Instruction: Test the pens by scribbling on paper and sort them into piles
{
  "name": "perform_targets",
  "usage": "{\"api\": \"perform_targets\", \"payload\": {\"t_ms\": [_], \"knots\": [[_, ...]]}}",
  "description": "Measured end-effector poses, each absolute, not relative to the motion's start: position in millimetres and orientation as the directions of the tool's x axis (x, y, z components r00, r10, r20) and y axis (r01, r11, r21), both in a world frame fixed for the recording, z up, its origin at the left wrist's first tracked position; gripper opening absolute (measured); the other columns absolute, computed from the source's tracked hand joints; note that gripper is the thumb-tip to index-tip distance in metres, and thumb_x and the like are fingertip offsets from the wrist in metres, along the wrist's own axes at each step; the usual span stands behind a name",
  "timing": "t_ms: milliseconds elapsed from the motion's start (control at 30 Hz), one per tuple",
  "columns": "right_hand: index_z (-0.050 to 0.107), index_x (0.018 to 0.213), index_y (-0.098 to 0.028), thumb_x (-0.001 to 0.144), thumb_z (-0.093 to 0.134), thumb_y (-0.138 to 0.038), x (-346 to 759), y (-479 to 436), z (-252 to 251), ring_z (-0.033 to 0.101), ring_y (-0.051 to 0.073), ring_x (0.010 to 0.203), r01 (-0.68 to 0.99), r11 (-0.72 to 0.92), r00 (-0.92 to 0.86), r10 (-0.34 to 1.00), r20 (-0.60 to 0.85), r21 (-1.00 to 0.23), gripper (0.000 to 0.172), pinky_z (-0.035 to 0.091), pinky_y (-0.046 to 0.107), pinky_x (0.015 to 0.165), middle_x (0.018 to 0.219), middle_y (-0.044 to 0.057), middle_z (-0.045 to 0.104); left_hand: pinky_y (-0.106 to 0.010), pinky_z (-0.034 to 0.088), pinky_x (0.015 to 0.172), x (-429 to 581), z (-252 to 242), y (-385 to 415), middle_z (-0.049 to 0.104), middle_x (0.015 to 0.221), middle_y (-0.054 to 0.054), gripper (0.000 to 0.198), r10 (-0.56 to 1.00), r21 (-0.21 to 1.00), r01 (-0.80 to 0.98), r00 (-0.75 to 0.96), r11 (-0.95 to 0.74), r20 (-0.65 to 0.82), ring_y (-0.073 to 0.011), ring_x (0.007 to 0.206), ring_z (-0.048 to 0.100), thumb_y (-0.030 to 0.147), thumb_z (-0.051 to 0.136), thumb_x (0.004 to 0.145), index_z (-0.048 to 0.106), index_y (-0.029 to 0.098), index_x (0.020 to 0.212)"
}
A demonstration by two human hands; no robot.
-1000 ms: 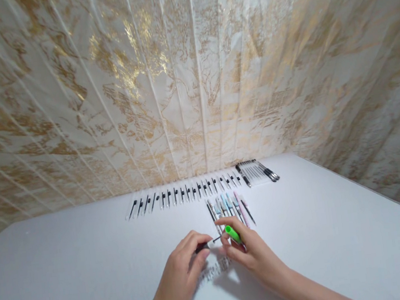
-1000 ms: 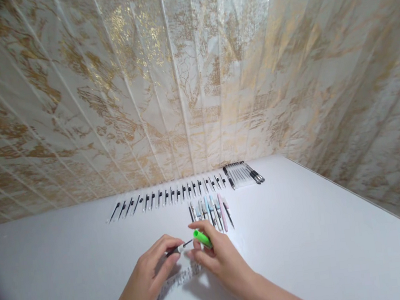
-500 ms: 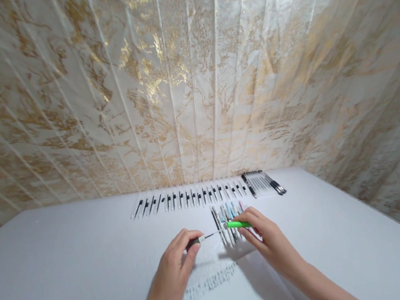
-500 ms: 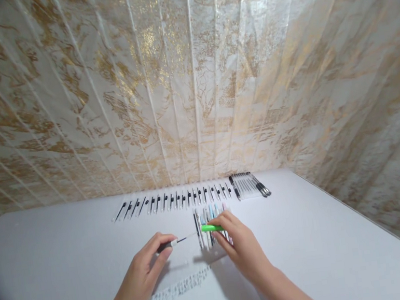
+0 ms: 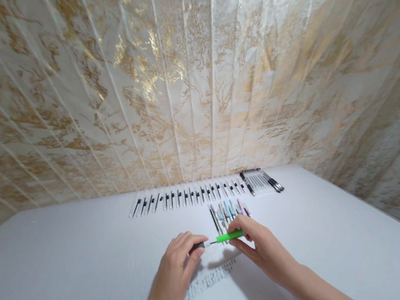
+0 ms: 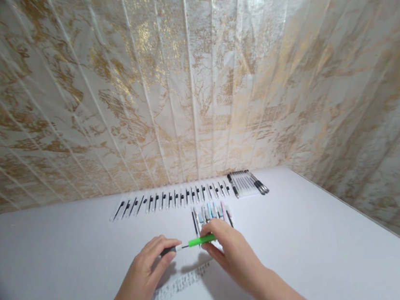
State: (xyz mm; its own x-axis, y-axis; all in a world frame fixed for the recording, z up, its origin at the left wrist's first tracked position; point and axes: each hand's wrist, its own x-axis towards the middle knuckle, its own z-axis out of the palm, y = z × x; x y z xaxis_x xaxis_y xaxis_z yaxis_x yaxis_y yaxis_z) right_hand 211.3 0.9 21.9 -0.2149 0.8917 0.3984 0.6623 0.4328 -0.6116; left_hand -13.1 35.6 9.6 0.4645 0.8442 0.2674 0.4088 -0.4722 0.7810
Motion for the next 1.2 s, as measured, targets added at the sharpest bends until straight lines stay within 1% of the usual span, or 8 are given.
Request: {"api": "perform_targets", "payload": {"t_ms": [267, 500, 567, 733, 900, 967, 1100, 1200], "knots": [[0.054, 0.089, -0.024, 0.084, 0.057, -0.007, 201.2, -6.2, 16.2, 0.056, 0.017, 0.073, 0.624, 0.485, -0.227, 0.863, 0.452, -0.613, 0.018, 0.042, 0.025, 0.062, 0.083, 0.001, 0.062, -0.032, 0.049, 0.082, -14.3, 12.7, 35.3, 0.070, 0.091, -0.005, 0.025, 0.846, 0.887, 0.300, 0.508, -0.351, 0.162, -0.0221, 0.086, 0.063, 0.034, 0.054, 0.092, 0.073, 0.024, 0.105], [0.057, 0.090, -0.022, 0.089, 0.058, -0.017, 205.0, -7.0, 19.5, 0.058, 0.018, 0.074, 0.645, 0.488, -0.254, 0.863, 0.436, -0.588, 0.006, 0.044, 0.027, 0.064, 0.082, 0.003, 0.063, -0.027, 0.052, 0.070, -13.6, 12.7, 34.6, 0.069, 0.088, -0.006, 0.024, 0.825, 0.965, 0.167, 0.560, -0.204, 0.077, -0.0181, 0.077, 0.064, 0.032, 0.059, 0.090, 0.074, 0.020, 0.104], [0.057, 0.090, -0.021, 0.091, 0.057, -0.022, 204.7, -7.6, 20.0, 0.057, 0.018, 0.073, 0.658, 0.484, -0.272, 0.867, 0.418, -0.576, 0.001, 0.044, 0.027, 0.064, 0.080, 0.004, 0.062, -0.027, 0.051, 0.071, -13.4, 12.2, 35.7, 0.070, 0.088, -0.005, 0.021, 0.833, 0.951, 0.193, 0.543, -0.240, 0.100, -0.0189, 0.079, 0.064, 0.029, 0.060, 0.089, 0.075, 0.022, 0.102], [0.059, 0.089, -0.020, 0.096, 0.050, -0.038, 202.7, -10.0, 18.7, 0.056, 0.018, 0.068, 0.707, 0.459, -0.288, 0.881, 0.375, -0.538, 0.021, 0.042, 0.026, 0.062, 0.077, 0.005, 0.064, -0.031, 0.048, 0.076, -15.5, 8.1, 38.4, 0.072, 0.084, -0.004, 0.017, 0.819, 0.873, 0.266, 0.529, -0.409, 0.223, -0.0204, 0.081, 0.064, 0.023, 0.062, 0.087, 0.076, 0.025, 0.097], [0.050, 0.068, -0.021, 0.101, 0.031, -0.042, 199.7, -10.8, 11.5, 0.050, 0.015, 0.055, 0.781, 0.316, -0.224, 0.947, 0.230, -0.538, 0.043, 0.032, 0.024, 0.055, 0.061, 0.000, 0.055, -0.031, 0.044, 0.075, -16.4, 1.1, 36.9, 0.074, 0.087, 0.000, 0.013, 0.672, 0.705, 0.219, 0.577, -0.675, 0.464, -0.0195, 0.079, 0.062, 0.021, 0.066, 0.088, 0.072, 0.026, 0.099], [0.047, 0.069, -0.022, 0.101, 0.029, -0.041, 197.2, -11.6, 11.2, 0.047, 0.014, 0.053, 0.774, 0.250, -0.190, 0.968, 0.164, -0.582, 0.041, 0.030, 0.024, 0.053, 0.058, -0.003, 0.050, -0.031, 0.043, 0.075, -15.3, 1.2, 35.7, 0.073, 0.086, 0.001, 0.014, 0.667, 0.670, 0.249, 0.566, -0.699, 0.485, -0.0187, 0.078, 0.062, 0.018, 0.067, 0.087, 0.071, 0.026, 0.098], [0.045, 0.090, -0.023, 0.091, 0.051, -0.032, 193.7, -14.7, 18.0, 0.052, 0.015, 0.063, 0.678, 0.226, -0.210, 0.971, 0.110, -0.699, 0.010, 0.035, 0.022, 0.059, 0.072, -0.002, 0.056, -0.031, 0.042, 0.076, -13.1, 6.6, 33.7, 0.072, 0.083, 0.002, 0.015, 0.745, 0.713, 0.323, 0.524, -0.622, 0.412, -0.0189, 0.078, 0.061, 0.014, 0.069, 0.084, 0.072, 0.025, 0.092], [0.043, 0.086, -0.023, 0.085, 0.056, -0.024, 194.0, -14.7, 20.8, 0.051, 0.015, 0.065, 0.673, 0.237, -0.212, 0.969, 0.123, -0.700, 0.013, 0.035, 0.022, 0.060, 0.076, -0.001, 0.057, -0.031, 0.043, 0.076, -13.3, 9.7, 32.4, 0.071, 0.080, 0.002, 0.013, 0.778, 0.750, 0.335, 0.514, -0.571, 0.362, -0.0192, 0.078, 0.061, 0.014, 0.069, 0.084, 0.072, 0.025, 0.089]]}}
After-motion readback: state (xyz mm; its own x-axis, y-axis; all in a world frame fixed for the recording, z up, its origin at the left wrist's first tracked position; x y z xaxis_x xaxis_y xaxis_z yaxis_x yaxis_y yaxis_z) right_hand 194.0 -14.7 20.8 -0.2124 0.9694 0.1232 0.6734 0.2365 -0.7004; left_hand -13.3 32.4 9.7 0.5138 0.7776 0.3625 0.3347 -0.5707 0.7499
